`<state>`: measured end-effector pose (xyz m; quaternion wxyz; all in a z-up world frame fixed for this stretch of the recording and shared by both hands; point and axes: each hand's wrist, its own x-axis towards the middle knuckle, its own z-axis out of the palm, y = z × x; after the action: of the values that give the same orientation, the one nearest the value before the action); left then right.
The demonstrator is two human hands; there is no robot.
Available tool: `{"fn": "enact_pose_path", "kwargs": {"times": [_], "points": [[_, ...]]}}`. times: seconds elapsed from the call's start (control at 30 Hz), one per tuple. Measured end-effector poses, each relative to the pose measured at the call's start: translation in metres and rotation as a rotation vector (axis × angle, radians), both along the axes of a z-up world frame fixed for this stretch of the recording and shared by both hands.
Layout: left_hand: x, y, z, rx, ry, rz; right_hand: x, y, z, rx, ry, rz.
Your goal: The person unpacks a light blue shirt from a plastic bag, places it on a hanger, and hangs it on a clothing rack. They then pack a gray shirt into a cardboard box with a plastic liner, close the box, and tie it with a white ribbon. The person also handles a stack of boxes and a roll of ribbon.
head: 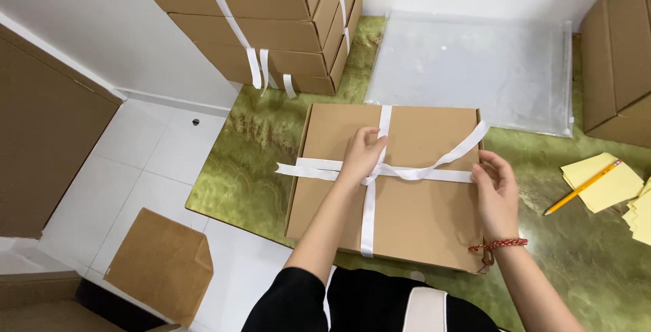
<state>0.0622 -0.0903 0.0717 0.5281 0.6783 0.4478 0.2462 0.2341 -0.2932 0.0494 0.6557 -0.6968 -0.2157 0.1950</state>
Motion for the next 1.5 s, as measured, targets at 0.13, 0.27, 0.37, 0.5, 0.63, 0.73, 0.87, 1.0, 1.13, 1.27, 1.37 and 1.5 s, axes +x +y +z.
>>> {"fn": "enact_pose_path", "kwargs": {"times": [0.13,0.27,0.37,0.5,0.63,0.73,0.87,1.0,1.13,1.27,1.37,1.5], "points": [[0.059,0.043,-0.078,-0.022,0.123,-0.013,-0.010,0.001,-0.011,-0.013,0.089,0.027],[0.096,0.055,-0.067,0.029,0.160,-0.121,-0.014,0.001,-0.019,-0.038,0.111,0.065],[0.118,0.074,-0.018,0.261,0.025,-0.156,-0.015,0.002,-0.015,-0.125,0.110,0.101],[0.098,0.064,0.109,0.440,-0.028,-0.118,-0.029,0.011,-0.018,-0.338,0.282,0.351],[0.070,0.076,0.135,0.516,0.017,-0.140,-0.071,0.029,0.036,-0.405,0.523,0.488],[0.045,0.095,0.095,0.514,0.142,-0.111,-0.093,0.043,0.046,-0.393,0.651,0.504],[-0.013,0.085,0.011,0.360,0.243,-0.162,-0.106,0.059,-0.004,-0.339,0.801,0.668],[-0.060,0.056,-0.056,0.293,0.252,-0.160,-0.107,0.053,0.023,-0.231,0.898,0.780],[-0.076,0.023,-0.056,0.313,0.197,-0.161,-0.058,0.010,0.025,-0.128,0.807,0.694],[-0.064,-0.002,-0.048,0.199,0.169,-0.171,0.024,-0.068,-0.005,0.164,0.728,0.393],[-0.047,-0.023,-0.036,0.110,0.167,-0.212,0.079,-0.134,-0.010,0.201,0.642,0.197],[-0.024,-0.049,-0.029,0.127,0.146,-0.345,0.112,-0.193,-0.023,-0.083,0.529,-0.210]]}}
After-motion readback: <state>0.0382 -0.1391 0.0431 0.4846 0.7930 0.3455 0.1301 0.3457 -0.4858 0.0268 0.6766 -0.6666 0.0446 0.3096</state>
